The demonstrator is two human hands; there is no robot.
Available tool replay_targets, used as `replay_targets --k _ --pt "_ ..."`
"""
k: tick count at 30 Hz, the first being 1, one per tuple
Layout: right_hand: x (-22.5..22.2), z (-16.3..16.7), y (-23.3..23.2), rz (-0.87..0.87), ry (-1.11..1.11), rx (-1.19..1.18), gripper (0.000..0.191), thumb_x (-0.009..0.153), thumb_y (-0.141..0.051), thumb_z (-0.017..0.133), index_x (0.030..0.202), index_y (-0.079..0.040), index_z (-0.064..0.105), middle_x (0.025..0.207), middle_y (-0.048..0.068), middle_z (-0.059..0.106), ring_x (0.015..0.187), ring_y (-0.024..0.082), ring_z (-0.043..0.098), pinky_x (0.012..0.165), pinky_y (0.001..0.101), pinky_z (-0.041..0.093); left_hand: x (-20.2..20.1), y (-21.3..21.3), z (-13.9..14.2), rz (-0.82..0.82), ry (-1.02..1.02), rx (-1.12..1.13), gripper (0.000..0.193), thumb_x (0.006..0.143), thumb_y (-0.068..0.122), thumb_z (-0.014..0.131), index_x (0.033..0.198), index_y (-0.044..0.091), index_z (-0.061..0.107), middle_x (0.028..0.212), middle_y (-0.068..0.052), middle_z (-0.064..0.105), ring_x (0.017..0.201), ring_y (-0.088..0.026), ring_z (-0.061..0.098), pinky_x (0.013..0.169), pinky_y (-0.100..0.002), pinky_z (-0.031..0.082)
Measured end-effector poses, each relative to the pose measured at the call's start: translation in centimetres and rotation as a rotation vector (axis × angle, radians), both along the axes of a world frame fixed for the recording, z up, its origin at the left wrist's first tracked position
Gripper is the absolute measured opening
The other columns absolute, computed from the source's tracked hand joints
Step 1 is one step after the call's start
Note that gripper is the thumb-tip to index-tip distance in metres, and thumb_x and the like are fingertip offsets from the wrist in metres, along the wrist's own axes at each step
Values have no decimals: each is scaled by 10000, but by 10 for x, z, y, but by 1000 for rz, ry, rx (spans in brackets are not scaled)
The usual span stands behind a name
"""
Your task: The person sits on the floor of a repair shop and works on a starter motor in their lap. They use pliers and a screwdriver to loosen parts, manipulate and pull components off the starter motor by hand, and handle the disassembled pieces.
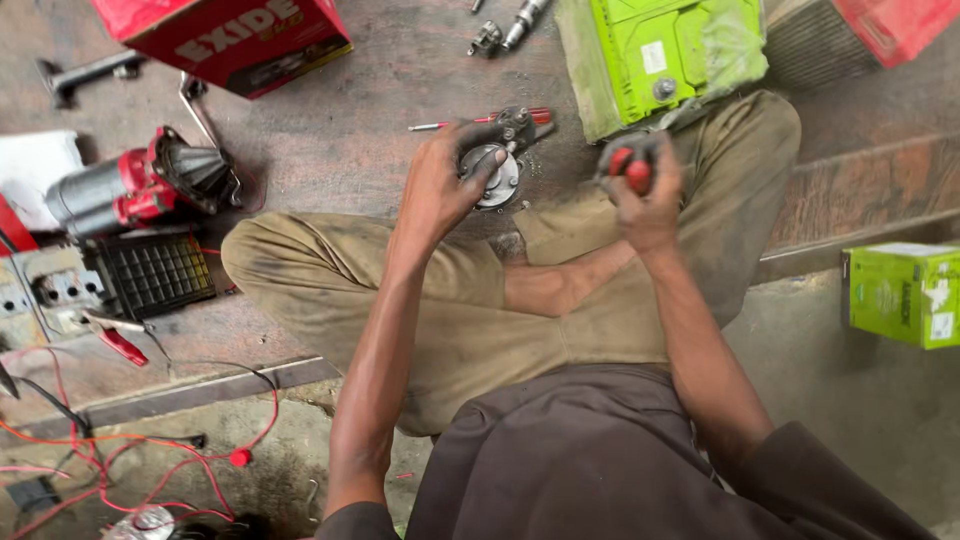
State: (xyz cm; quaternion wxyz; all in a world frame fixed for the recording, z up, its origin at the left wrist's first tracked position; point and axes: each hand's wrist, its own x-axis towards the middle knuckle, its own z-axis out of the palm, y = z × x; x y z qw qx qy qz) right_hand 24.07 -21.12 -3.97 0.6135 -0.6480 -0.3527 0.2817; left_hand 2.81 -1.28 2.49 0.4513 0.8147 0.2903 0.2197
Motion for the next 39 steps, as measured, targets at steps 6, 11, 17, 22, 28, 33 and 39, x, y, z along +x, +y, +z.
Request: replay_targets --k 6,11,17,22,28,33,39 --pt "6 123 27 17 451 358 390 844 4 536 1233 18 515 1048 199 615 900 318 637 865 472 579 -2 13 24 -75 -274 -398 458 950 177 792 1361 50 636 1340 -72 691 1234 -172 665 1040 -339 581" --pt "-5 125 81 4 347 532 373 853 2 543 1223 -25 504 998 87 616 873 236 644 829 412 610 16 21 34 -330 -488 -423 530 1026 95 813 1483 12 558 1379 -94 700 1277 -145 668 1148 -323 568" --pt "-19 60 113 -56 249 655 255 1004 27 569 1246 -39 524 833 9 585 744 137 522 723 304 478 22 32 11 -111 -436 -255 396 979 79 839 1338 16 685 1120 -92 809 1012 -112 740 913 -293 621" --pt "-25 53 108 115 232 645 434 942 -4 570 1369 -36 497 1272 79 584 1181 214 589 1038 474 538 17 29 -9 -104 -474 -221 424 963 69 837 1349 26 669 1184 -98 792 1014 -124 722 904 -308 604" --pt "-34 59 112 124 277 619 614 926 12 580 1520 -21 429 1429 138 554 1277 256 543 1141 560 471 17 31 -22 -93 -443 -206 437 943 74 832 1351 57 677 1179 -85 798 1033 -131 774 927 -305 619" --pt "-40 70 115 151 265 586 741 872 -3 622 1540 -80 308 1342 154 571 1173 262 559 1074 481 450 14 33 -27 -153 -433 -389 486 956 104 829 1405 66 649 1238 -106 792 1106 -175 768 999 -318 644" --pt "-23 96 123 588 313 445 447 908 -217 708 1292 -82 525 1101 103 604 1007 208 580 950 407 472 -17 4 -31 -105 -291 276 1342 572 437 1011 1608 -1 278 1560 -260 456 1416 -436 455 1191 -485 376"
